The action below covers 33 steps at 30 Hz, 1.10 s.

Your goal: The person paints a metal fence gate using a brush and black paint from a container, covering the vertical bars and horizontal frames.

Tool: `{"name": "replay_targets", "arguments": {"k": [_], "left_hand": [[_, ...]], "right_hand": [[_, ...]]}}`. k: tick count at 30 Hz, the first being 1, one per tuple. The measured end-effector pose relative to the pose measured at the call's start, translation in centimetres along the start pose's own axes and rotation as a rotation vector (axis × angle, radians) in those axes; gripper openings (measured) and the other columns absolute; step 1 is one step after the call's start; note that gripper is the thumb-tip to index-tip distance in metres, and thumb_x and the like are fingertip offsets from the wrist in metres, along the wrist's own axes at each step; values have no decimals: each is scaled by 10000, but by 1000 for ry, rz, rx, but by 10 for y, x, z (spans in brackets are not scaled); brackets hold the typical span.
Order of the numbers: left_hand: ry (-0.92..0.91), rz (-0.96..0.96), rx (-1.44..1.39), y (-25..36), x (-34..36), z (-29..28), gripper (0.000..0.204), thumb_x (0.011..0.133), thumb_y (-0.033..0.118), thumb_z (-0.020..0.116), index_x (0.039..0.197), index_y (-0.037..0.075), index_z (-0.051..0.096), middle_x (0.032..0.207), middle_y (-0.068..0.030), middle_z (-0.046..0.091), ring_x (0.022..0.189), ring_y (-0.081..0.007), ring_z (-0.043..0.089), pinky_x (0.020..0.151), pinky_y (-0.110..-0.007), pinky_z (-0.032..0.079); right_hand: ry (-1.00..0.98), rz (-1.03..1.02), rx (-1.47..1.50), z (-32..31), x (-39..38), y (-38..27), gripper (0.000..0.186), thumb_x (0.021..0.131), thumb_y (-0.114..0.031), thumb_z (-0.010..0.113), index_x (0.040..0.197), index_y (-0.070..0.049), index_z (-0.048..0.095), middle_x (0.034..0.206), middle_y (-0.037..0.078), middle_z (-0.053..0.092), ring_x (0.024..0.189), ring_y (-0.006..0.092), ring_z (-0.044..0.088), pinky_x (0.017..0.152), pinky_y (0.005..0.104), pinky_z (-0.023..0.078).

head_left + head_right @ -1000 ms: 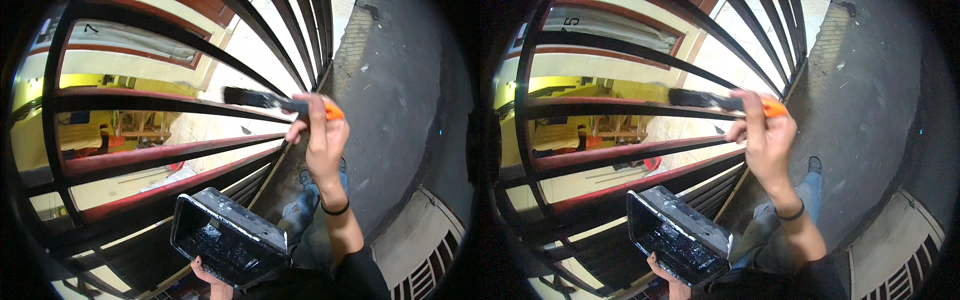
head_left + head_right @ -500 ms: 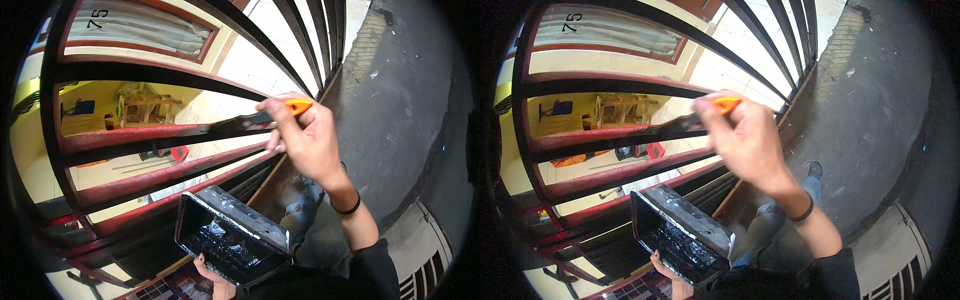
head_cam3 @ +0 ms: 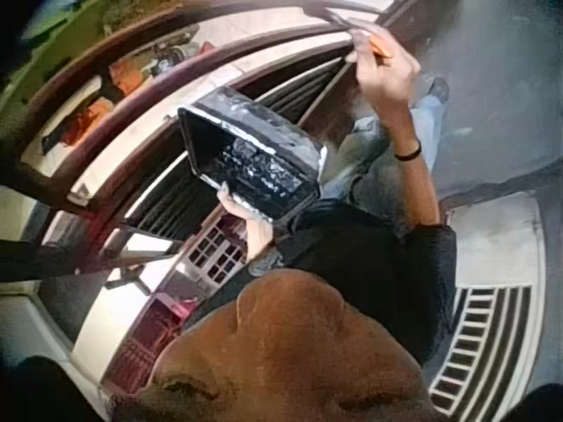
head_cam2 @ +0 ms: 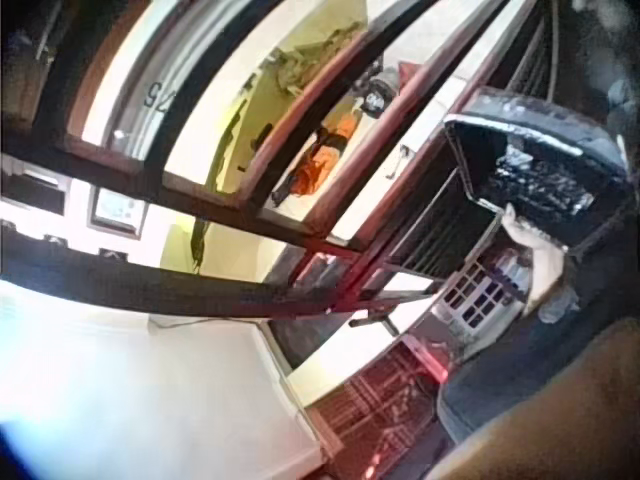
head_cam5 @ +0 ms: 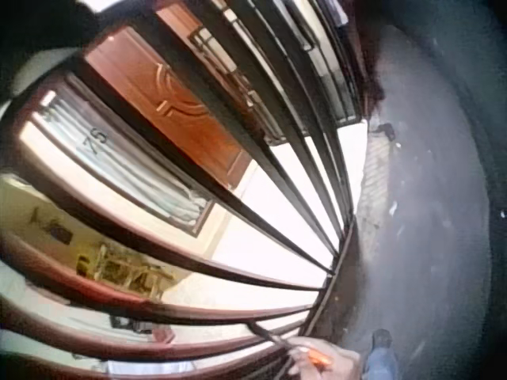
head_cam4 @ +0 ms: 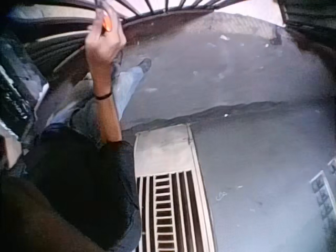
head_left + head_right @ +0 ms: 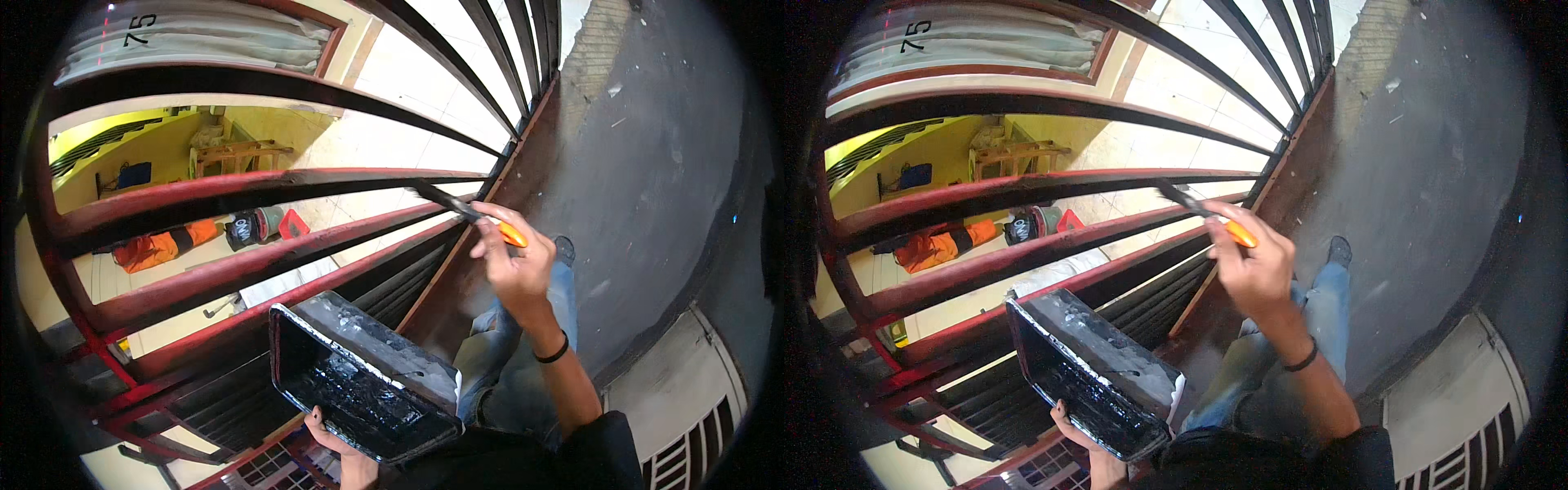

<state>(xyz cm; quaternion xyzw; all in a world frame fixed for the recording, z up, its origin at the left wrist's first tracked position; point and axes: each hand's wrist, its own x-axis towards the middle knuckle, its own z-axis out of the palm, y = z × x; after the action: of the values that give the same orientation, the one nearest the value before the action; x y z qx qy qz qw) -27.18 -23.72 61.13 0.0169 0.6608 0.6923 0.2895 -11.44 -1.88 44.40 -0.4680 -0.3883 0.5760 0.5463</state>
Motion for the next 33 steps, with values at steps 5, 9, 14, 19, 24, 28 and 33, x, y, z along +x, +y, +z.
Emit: {"name": "replay_targets", "arguments": {"k": [5, 9, 14, 19, 24, 28, 33], "left_hand": [[-25, -21, 72, 16, 15, -17, 564, 928, 439, 578, 1301, 20, 631, 1151, -158, 735, 952, -321, 741, 843, -467, 623], [21, -37, 87, 22, 17, -11, 574, 914, 452, 585, 1298, 29, 635, 1135, -156, 736, 936, -324, 741, 837, -462, 625], [-70, -121, 87, 32, 20, -14, 595, 889, 431, 593, 1333, 34, 613, 1211, -150, 714, 1061, -338, 705, 939, -490, 582], [-5, -131, 154, 40, 23, -14, 611, 892, 481, 590, 1306, 34, 631, 1157, -150, 728, 1005, -327, 725, 893, -494, 604], [-52, -188, 83, 41, 19, -9, 627, 896, 449, 582, 1354, 22, 597, 1226, -174, 705, 1079, -346, 701, 966, -501, 571], [-69, -203, 69, 33, 17, -7, 625, 896, 425, 584, 1370, 18, 581, 1245, -174, 698, 1104, -351, 693, 990, -496, 560], [-4, -228, 76, 35, 20, -30, 641, 882, 433, 589, 1373, 22, 581, 1249, -168, 699, 1111, -357, 688, 989, -499, 558]], "right_hand": [[-25, -489, 13, 45, -7, -44, 262, 983, -176, 746, 1198, -27, 746, 1122, 162, 771, 770, 188, 773, 673, 283, 612], [-107, -687, -201, 37, -12, -32, 338, 913, -127, 793, 1236, -61, 720, 1201, 145, 761, 980, 244, 780, 804, 355, 637], [69, -485, -316, 21, 4, 45, 297, 902, -47, 776, 1195, -13, 736, 1071, 159, 777, 934, 270, 779, 771, 362, 635], [-2, -606, -258, 53, 13, -27, 244, 916, -111, 784, 1128, 9, 762, 1078, 151, 788, 974, 278, 779, 837, 346, 620], [-37, -767, -151, 50, 22, -80, 265, 954, -183, 758, 1185, -53, 756, 1109, 139, 784, 897, 234, 787, 761, 318, 641], [5, -561, -238, 32, 23, 11, 273, 946, -131, 758, 1212, -68, 763, 1117, 124, 785, 873, 184, 782, 690, 274, 627], [25, -208, -290, 23, 17, 30, 247, 985, -100, 724, 1222, -41, 755, 1059, 136, 781, 767, 127, 748, 639, 254, 593]]}}
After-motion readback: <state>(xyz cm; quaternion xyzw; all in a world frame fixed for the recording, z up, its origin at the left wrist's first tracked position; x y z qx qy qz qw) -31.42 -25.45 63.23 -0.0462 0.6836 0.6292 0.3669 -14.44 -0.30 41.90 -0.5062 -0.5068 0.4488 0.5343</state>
